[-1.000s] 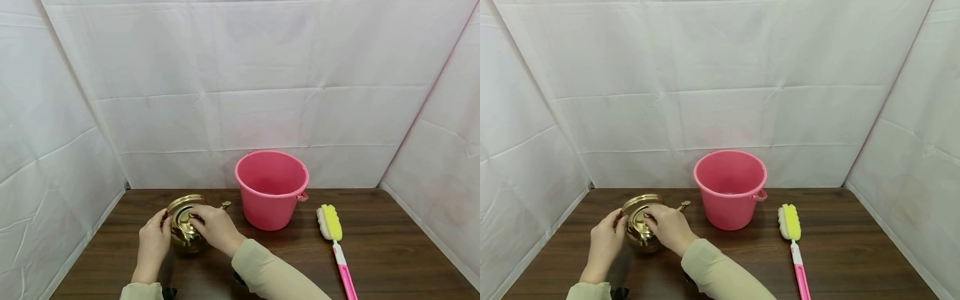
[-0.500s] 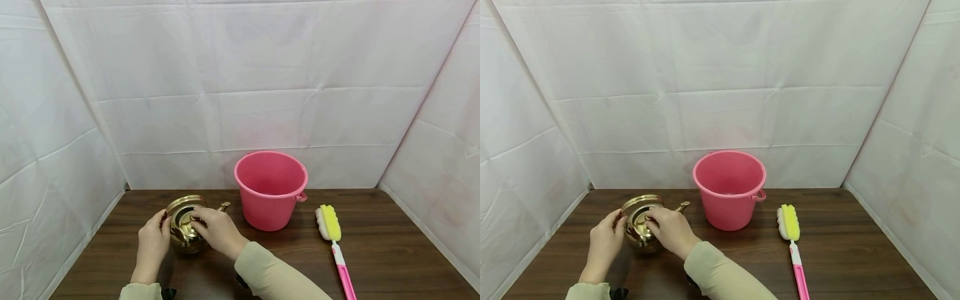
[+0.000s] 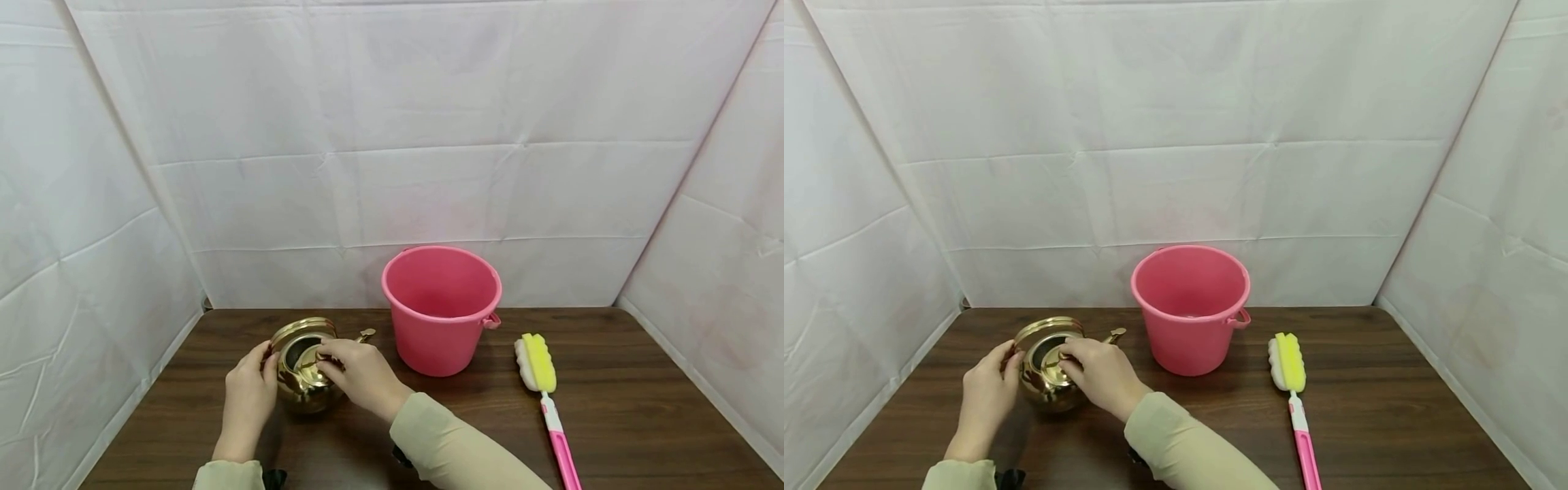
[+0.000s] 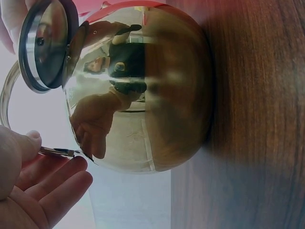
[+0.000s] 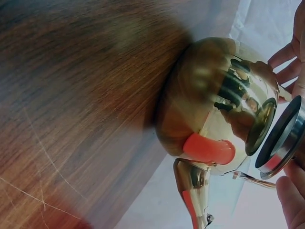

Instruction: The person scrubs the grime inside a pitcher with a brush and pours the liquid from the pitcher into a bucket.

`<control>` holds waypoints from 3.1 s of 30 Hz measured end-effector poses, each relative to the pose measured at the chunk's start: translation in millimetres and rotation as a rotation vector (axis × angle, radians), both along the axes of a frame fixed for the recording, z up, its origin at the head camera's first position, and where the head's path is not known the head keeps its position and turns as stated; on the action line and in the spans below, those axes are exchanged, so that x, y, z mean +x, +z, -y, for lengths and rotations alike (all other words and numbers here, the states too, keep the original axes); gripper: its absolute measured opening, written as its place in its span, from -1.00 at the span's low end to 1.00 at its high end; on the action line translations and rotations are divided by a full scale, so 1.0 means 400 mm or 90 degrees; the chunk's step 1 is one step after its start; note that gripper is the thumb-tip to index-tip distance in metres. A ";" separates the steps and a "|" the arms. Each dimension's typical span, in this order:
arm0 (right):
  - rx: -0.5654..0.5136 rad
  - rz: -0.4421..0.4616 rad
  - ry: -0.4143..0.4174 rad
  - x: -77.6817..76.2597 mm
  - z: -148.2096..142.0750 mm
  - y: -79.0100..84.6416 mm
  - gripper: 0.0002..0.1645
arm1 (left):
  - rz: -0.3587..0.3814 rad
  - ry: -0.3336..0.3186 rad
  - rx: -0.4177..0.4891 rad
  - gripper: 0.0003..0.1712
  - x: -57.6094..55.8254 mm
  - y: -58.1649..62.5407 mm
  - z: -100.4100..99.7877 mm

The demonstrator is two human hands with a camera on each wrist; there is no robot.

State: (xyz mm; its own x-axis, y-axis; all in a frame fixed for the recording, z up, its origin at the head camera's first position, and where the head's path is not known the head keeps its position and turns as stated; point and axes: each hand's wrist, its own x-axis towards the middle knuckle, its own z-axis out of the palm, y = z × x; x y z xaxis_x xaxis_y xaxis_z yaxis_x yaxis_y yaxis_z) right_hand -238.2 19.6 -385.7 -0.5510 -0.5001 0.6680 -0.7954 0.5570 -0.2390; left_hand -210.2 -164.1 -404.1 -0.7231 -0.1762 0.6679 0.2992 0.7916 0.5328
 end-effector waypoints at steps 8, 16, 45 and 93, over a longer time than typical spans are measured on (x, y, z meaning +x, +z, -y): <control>0.000 0.008 -0.005 0.003 -0.009 0.002 -0.76 | 0.010 -0.002 0.002 -0.73 -0.001 0.005 -0.003; 0.021 0.008 -0.007 0.011 -0.009 -0.014 -0.74 | 0.014 0.009 -0.006 -0.73 0.012 -0.001 0.007; -0.016 0.029 -0.014 0.018 -0.099 -0.034 -0.78 | -0.003 0.011 0.001 -0.74 0.007 0.004 0.000; -0.017 0.038 -0.058 0.018 -0.171 -0.056 -0.64 | 0.046 0.006 0.006 -0.71 0.005 0.013 -0.003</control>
